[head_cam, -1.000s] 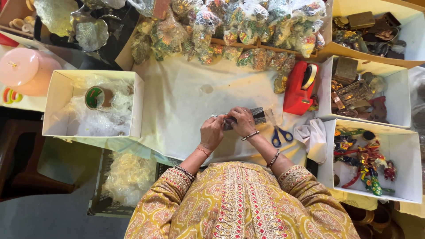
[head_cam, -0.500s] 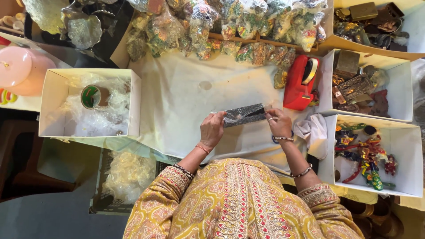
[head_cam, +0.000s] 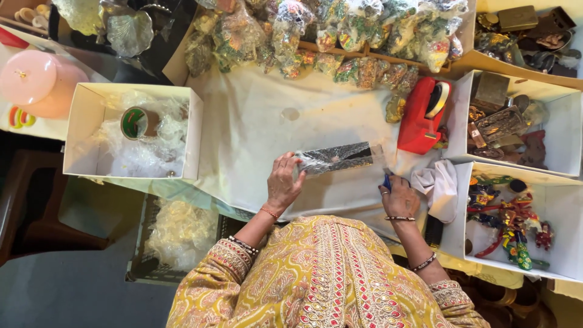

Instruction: The person wraps a small rectangular box in bubble wrap on a table. They use scissors to cut the bubble wrap and then secure the wrapped box with clear tape. The person handles the box and wrapping materials directly with their hands.

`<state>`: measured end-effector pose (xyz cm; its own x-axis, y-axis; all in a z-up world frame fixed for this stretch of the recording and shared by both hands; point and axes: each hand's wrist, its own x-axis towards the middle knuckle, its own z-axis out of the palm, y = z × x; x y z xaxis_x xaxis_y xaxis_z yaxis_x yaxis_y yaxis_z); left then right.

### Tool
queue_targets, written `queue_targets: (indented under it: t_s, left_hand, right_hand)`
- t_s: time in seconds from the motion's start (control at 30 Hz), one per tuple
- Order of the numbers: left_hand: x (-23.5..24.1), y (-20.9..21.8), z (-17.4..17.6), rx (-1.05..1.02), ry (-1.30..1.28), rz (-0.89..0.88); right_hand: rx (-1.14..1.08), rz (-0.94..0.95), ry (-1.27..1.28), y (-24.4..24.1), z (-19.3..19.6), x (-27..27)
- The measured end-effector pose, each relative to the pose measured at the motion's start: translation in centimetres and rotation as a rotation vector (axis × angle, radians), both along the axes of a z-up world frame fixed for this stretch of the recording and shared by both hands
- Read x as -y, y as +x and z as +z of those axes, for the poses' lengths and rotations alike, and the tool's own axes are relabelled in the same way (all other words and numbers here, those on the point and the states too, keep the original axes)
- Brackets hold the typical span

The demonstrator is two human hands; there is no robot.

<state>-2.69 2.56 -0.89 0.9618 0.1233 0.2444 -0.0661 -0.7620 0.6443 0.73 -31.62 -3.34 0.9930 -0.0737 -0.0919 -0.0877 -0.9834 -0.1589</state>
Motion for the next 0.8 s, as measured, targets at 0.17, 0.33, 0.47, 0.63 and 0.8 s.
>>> queue_targets:
  t_s: [0.17, 0.33, 0.47, 0.63, 0.8]
  left_hand:
    - [1.2, 1.2, 3.9, -0.011, 0.096, -0.078]
    - [1.0, 1.8, 1.5, -0.063, 0.198, -0.093]
    - [-0.5, 1.1, 1.7, -0.042, 0.071, -0.015]
    - [-3.1, 0.3, 1.5, -0.174, -0.296, 0.1]
    - [-5.1, -1.3, -4.2, -0.186, -0.601, 0.188]
  right_hand:
    - [-0.085, -0.019, 0.032, 0.3, 0.5, -0.2]
    - [-0.134, -0.022, 0.052, 0.2, 0.1, 0.7]
    - [-0.14, -0.04, 0.063, -0.5, -1.0, 1.7]
    - [-0.065, -0.058, -0.022, -1.3, 0.4, 1.3]
    - [-0.03, -0.064, -0.042, -1.2, 1.3, 1.2]
